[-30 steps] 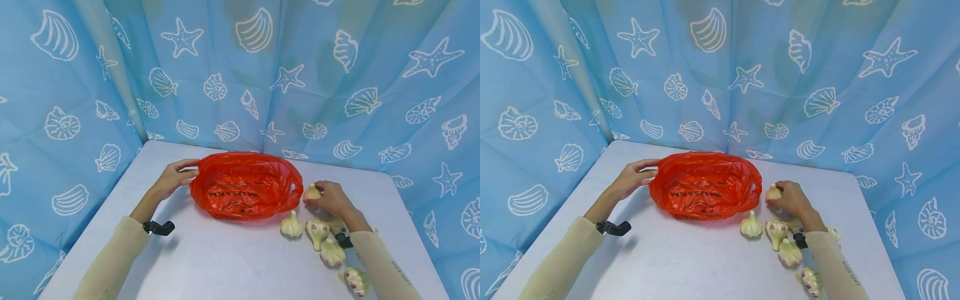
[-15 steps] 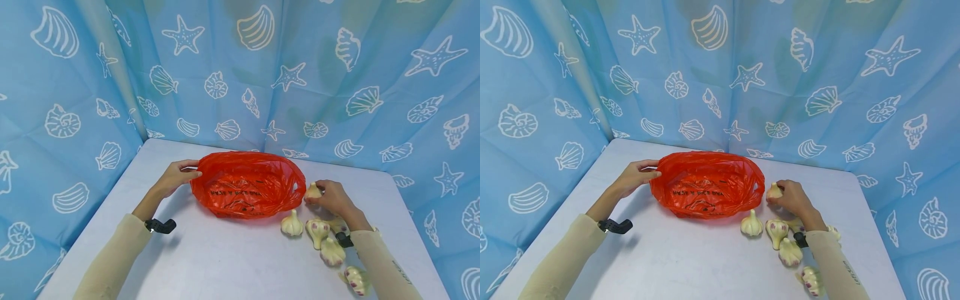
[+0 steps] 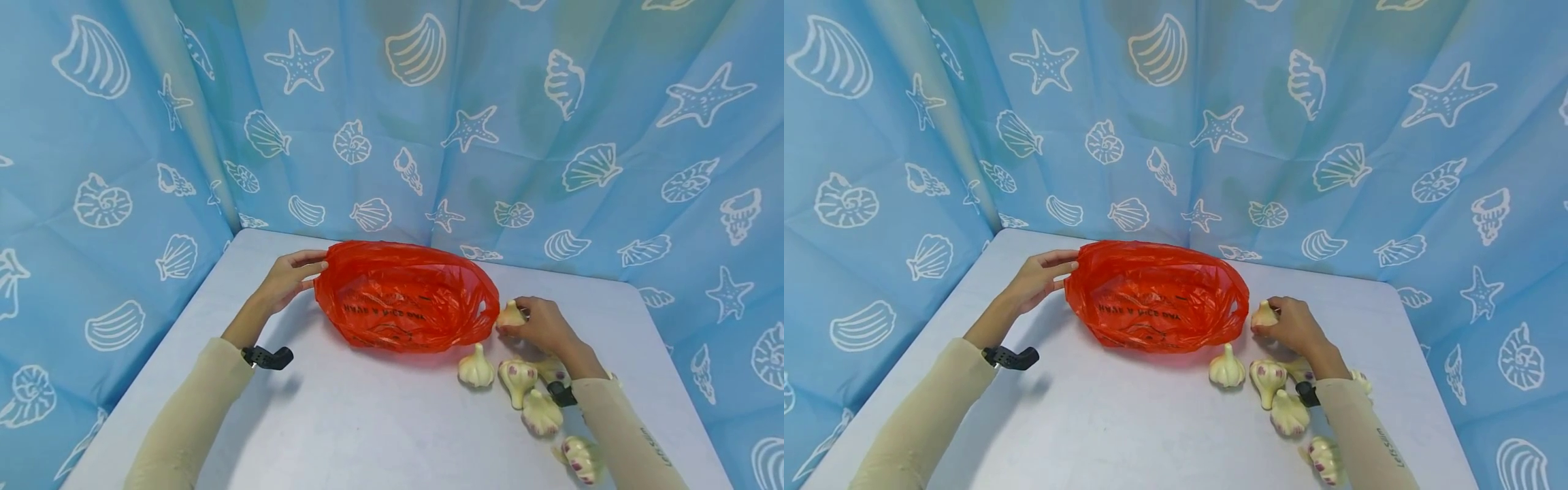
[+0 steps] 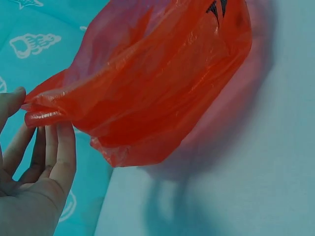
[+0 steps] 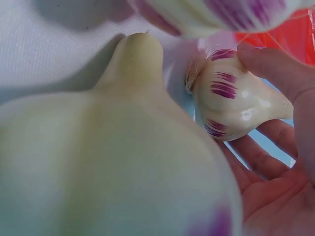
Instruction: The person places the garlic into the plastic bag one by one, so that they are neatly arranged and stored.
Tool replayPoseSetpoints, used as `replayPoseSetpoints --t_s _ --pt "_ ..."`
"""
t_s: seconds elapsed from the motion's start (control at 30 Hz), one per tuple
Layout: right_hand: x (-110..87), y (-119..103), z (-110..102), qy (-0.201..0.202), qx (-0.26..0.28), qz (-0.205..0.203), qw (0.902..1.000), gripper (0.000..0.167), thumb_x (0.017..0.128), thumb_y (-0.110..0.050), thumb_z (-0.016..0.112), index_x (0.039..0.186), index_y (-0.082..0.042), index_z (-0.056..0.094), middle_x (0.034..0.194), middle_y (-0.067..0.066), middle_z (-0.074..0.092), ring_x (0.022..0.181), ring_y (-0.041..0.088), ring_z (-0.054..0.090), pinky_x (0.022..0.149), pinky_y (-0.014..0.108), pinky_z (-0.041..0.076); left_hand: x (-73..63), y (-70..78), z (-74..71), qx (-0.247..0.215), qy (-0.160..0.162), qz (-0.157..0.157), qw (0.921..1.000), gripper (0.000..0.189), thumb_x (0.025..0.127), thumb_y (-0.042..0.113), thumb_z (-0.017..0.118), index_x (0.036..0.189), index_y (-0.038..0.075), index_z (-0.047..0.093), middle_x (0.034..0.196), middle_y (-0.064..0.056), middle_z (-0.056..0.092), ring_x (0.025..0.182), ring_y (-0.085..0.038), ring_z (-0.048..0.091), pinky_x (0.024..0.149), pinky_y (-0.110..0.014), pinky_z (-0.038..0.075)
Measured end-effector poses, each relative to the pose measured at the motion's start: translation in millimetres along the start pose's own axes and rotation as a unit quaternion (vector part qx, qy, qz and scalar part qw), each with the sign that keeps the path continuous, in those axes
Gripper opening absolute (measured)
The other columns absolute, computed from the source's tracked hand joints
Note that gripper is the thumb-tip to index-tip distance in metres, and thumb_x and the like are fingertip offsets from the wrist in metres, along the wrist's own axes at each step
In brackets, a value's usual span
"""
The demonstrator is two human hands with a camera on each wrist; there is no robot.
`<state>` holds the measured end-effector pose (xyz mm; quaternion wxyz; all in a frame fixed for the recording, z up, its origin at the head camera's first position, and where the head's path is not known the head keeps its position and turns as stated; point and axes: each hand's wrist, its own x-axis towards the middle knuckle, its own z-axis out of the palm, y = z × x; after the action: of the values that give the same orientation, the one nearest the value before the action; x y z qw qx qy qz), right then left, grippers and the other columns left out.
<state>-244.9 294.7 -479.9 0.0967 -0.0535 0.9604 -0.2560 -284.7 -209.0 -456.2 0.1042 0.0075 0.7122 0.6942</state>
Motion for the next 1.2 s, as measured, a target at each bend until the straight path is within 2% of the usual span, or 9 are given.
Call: replayPoseSetpoints --t_s 0.4,0.57,0.87,1.2 --pt "-0.9 -1 -1 -0.001 -0.011 0.001 0.9999 0.079 0.073 -0.040 0.085 0.129 0.007 0.055 0.118 0.022 0.062 0.098 0.033 0.058 0.080 0.047 0.057 -1.2 -14.1 -4.4 -0.014 0.016 0.002 0.9998 0.060 0.084 0.033 0.077 0.138 0.017 0.056 0.140 -0.003 0.053 0.124 -0.023 0.053 0.101 -0.043 0.046" --pt "-1.9 -2 -1 -0.002 -0.012 0.006 0.9999 0.080 0.074 -0.040 0.084 0.130 0.006 0.054 0.119 0.022 0.062 0.098 0.033 0.058 0.082 0.047 0.056 -0.9 -15.4 -4.7 -0.013 0.022 -0.001 0.9997 0.061 0.084 0.033 0.077 0.139 0.019 0.056 0.140 -0.002 0.053 0.125 -0.023 0.052 0.101 -0.044 0.045" --pt "-3.4 -2 0 -0.001 -0.007 0.009 0.9999 0.077 0.074 -0.040 0.084 0.129 0.005 0.055 0.117 0.021 0.062 0.094 0.030 0.058 0.078 0.043 0.058 -1.3 -15.0 -3.8 -0.018 0.025 -0.005 0.9995 0.061 0.083 0.032 0.078 0.139 0.019 0.055 0.139 -0.002 0.054 0.125 -0.022 0.052 0.100 -0.042 0.046" --pt "-2.9 -1 0 -0.001 -0.005 0.010 0.9999 0.079 0.074 -0.042 0.083 0.130 0.006 0.055 0.119 0.022 0.062 0.096 0.031 0.058 0.080 0.045 0.057 0.3 -15.5 -3.3 -0.011 0.022 0.005 0.9997 0.059 0.085 0.032 0.077 0.139 0.018 0.056 0.139 -0.004 0.054 0.125 -0.023 0.052 0.097 -0.038 0.049"
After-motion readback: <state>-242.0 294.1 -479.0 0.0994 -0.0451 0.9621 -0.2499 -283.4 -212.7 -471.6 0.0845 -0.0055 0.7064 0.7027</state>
